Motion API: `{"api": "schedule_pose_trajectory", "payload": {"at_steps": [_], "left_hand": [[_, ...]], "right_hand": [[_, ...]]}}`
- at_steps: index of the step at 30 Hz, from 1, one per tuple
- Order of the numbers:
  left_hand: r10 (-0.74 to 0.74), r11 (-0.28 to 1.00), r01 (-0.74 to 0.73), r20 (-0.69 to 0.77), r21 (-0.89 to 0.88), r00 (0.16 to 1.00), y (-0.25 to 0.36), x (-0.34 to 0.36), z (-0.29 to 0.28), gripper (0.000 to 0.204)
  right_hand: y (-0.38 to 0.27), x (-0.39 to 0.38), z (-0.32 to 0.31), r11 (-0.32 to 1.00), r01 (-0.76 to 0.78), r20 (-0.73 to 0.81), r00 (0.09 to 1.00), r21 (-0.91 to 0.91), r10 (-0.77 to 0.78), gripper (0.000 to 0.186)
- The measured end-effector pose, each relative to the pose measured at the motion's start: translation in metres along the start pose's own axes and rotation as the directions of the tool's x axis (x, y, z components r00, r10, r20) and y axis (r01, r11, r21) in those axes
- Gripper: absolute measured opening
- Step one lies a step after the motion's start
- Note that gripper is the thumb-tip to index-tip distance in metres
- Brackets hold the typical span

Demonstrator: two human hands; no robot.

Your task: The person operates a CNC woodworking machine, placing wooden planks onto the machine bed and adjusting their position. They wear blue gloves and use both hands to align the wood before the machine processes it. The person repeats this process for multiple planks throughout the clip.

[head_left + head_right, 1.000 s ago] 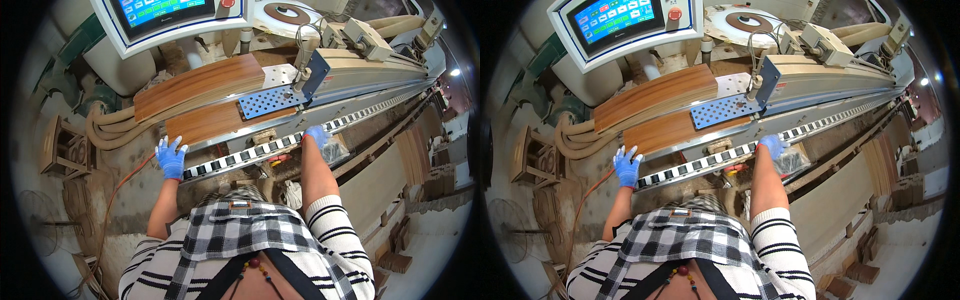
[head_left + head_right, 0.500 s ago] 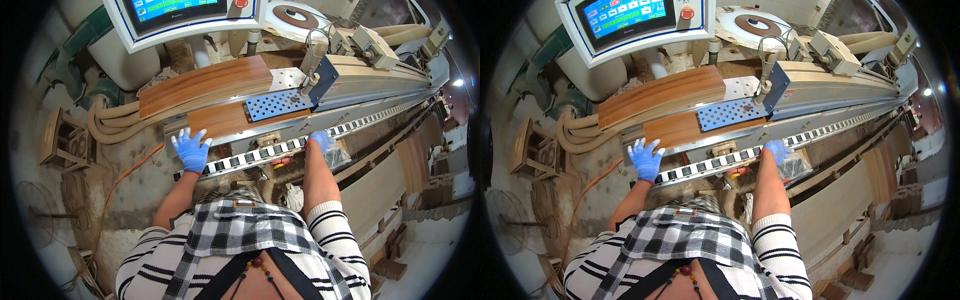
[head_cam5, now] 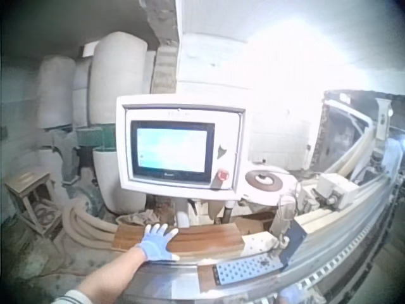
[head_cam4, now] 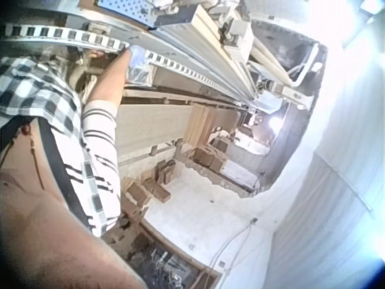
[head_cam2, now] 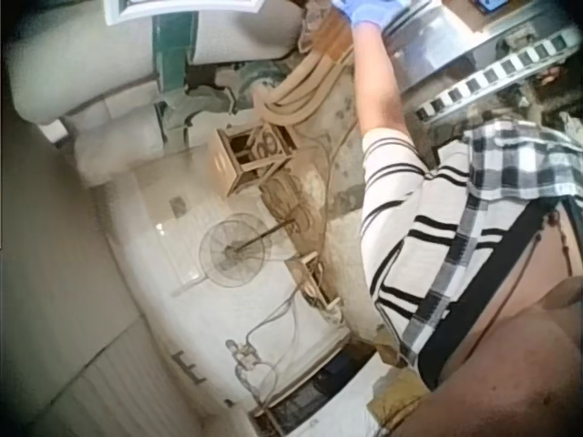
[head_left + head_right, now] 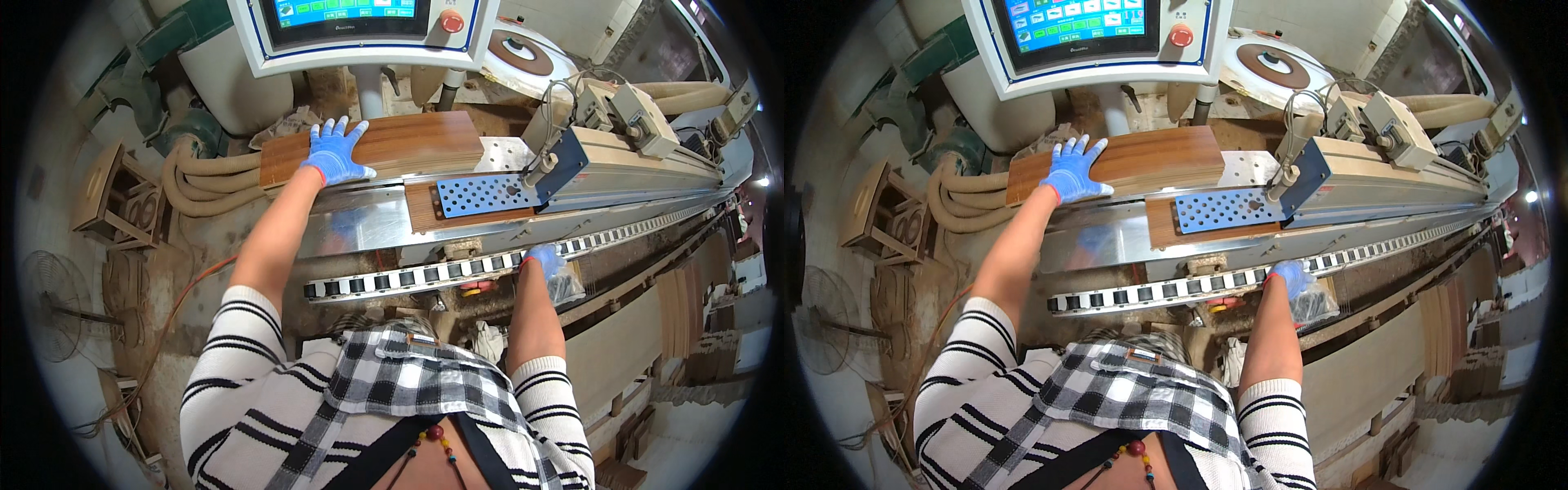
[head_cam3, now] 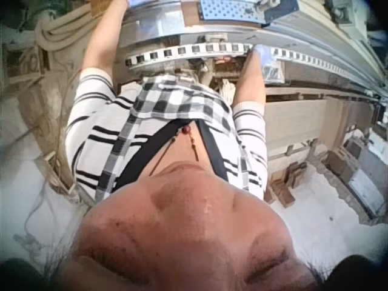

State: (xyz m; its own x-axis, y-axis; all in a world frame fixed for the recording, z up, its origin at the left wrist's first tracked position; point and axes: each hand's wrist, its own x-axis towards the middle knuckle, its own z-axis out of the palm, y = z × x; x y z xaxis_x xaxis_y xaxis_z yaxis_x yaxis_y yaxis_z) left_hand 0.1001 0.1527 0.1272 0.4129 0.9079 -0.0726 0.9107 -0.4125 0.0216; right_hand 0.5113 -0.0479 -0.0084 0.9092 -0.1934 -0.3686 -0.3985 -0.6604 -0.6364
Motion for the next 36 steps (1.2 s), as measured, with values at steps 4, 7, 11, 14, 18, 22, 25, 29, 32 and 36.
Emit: {"api": "schedule_pose_trajectory", "payload": {"at_steps": [4,7,11,14,18,22,25,29,32,36], "left_hand": [[0.072,0.997,-0.074,0.137,0.007,0.988,-0.013,0.021,-0.004,0.121],[0.094,0.996,-0.092,0.115,-0.022,0.989,-0.014,0.023,-0.002,0.12],[0.061,0.995,-0.062,-0.017,-0.072,0.998,-0.008,-0.007,0.0,0.115],[0.049,0.997,-0.057,-0.149,-0.047,0.988,-0.015,-0.055,0.001,0.108],[0.066,0.996,-0.075,-0.16,-0.052,0.985,-0.031,-0.134,0.006,0.107],[0.078,0.994,-0.086,-0.114,-0.065,0.99,-0.043,-0.202,0.027,0.108],[0.07,0.993,-0.072,-0.021,-0.093,0.997,-0.039,-0.214,0.052,0.105],[0.117,0.986,-0.116,0.004,-0.123,0.993,-0.014,-0.189,0.073,0.099],[0.178,0.974,-0.175,0.014,-0.144,0.984,0.009,-0.149,0.084,0.092],[0.171,0.979,-0.171,-0.006,-0.109,0.985,0.037,-0.107,0.096,0.082]], "right_hand": [[-0.005,-0.013,-0.011,1.0,-0.001,0.04,0.999,0.021,0.0,0.061],[0.002,0.003,0.0,1.0,0.019,-0.068,0.998,0.021,-0.018,0.053],[0.014,0.043,0.02,0.992,0.078,0.06,0.996,-0.098,-0.072,0.074],[0.005,0.009,0.008,1.0,0.03,-0.055,0.998,0.0,-0.03,0.062],[0.004,0.008,0.009,0.999,0.031,-0.101,0.994,-0.017,-0.032,0.057],[0.004,0.008,0.007,1.0,0.018,-0.077,0.997,-0.006,-0.019,0.057],[0.004,0.004,0.005,1.0,0.002,-0.072,0.997,-0.006,-0.003,0.065],[-0.002,-0.006,-0.006,0.999,-0.002,0.006,1.0,-0.053,0.002,0.071],[-0.005,-0.012,-0.012,0.998,0.002,0.028,1.0,-0.066,0.0,0.071],[-0.001,-0.003,-0.006,0.996,0.01,0.012,1.0,-0.087,-0.009,0.072]]}}
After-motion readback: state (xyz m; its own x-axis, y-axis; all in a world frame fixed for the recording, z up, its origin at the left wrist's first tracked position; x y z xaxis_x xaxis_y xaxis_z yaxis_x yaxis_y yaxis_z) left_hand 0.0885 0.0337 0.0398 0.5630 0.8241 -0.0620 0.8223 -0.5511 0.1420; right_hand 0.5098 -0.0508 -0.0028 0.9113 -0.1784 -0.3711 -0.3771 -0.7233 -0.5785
